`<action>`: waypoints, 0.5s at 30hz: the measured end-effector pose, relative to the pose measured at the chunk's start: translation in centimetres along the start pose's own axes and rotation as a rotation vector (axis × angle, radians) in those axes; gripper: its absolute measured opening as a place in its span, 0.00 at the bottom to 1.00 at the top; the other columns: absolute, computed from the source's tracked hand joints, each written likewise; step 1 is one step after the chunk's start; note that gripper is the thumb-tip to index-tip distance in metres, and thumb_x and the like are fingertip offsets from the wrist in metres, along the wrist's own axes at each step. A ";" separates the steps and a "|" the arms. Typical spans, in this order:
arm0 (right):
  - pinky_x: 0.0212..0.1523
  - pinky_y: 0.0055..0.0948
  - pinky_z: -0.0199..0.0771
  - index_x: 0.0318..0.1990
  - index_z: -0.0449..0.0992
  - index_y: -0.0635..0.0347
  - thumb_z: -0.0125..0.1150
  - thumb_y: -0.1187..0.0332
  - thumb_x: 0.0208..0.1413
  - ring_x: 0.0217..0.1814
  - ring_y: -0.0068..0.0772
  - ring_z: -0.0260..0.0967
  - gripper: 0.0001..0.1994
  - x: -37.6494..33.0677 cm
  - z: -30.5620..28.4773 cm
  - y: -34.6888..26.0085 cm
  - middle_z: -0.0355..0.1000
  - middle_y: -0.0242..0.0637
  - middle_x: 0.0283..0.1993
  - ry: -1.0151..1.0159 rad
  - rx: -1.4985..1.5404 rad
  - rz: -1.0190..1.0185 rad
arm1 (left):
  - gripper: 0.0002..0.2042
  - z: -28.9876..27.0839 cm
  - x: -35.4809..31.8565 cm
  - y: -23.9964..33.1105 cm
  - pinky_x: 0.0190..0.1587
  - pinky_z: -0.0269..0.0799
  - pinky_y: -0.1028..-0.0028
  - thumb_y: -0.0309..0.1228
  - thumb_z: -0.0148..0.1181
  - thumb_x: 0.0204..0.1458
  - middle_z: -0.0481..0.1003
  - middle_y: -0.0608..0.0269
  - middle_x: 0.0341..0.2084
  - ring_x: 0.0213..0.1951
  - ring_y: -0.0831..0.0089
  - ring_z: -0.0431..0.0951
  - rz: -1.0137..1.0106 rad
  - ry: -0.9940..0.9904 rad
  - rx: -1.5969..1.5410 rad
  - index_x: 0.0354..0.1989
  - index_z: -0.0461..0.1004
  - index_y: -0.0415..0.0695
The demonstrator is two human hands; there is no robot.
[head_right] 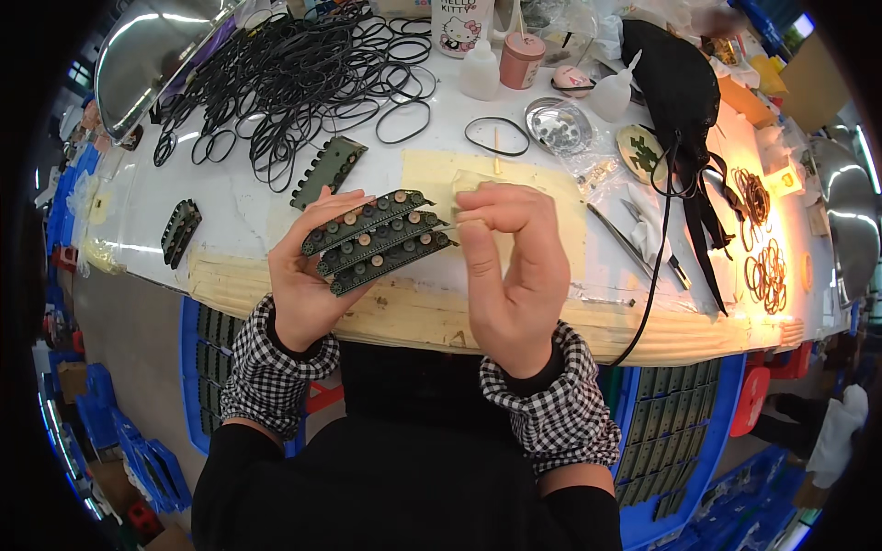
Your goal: Assembling electronic components and rubber bands onto a small toy vehicle chassis.
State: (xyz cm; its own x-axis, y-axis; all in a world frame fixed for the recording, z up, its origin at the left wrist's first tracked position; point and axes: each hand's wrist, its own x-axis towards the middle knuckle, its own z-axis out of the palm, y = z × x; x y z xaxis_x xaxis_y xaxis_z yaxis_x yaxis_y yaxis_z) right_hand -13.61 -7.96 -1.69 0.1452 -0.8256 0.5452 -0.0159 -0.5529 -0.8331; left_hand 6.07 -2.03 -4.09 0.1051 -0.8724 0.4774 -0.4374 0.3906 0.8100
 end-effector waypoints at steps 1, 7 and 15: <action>0.52 0.37 0.67 0.36 0.73 0.63 0.61 0.78 0.55 0.48 0.41 0.69 0.03 0.4 -0.7 0.3 0.75 0.40 0.42 0.042 -0.134 -0.063 | 0.27 0.0 0.0 0.0 0.68 0.46 0.43 0.26 0.75 0.36 0.78 0.61 0.47 0.57 0.61 0.74 -0.001 0.001 -0.002 0.50 0.75 0.44; 0.46 0.39 0.65 0.34 0.73 0.62 0.63 0.78 0.50 0.43 0.45 0.67 0.05 2.2 -2.6 1.3 0.74 0.41 0.38 -0.056 -0.833 -0.311 | 0.28 0.0 0.1 0.1 0.69 0.46 0.44 0.26 0.75 0.35 0.78 0.61 0.48 0.57 0.61 0.74 0.008 -0.005 0.003 0.51 0.76 0.45; 0.45 0.37 0.65 0.34 0.74 0.60 0.64 0.77 0.50 0.42 0.42 0.66 0.05 2.4 -2.4 0.5 0.74 0.38 0.36 0.057 -0.844 -0.373 | 0.27 0.0 0.0 0.0 0.69 0.47 0.45 0.26 0.74 0.35 0.78 0.62 0.48 0.57 0.61 0.73 0.006 -0.016 0.004 0.50 0.76 0.45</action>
State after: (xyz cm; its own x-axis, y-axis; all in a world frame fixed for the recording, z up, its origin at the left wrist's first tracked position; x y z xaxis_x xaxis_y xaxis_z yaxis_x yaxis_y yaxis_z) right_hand -15.66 -10.52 -0.60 0.2377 -0.5692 0.7871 -0.6970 -0.6643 -0.2699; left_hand 6.11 -2.01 -4.12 0.0880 -0.8745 0.4769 -0.4419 0.3948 0.8055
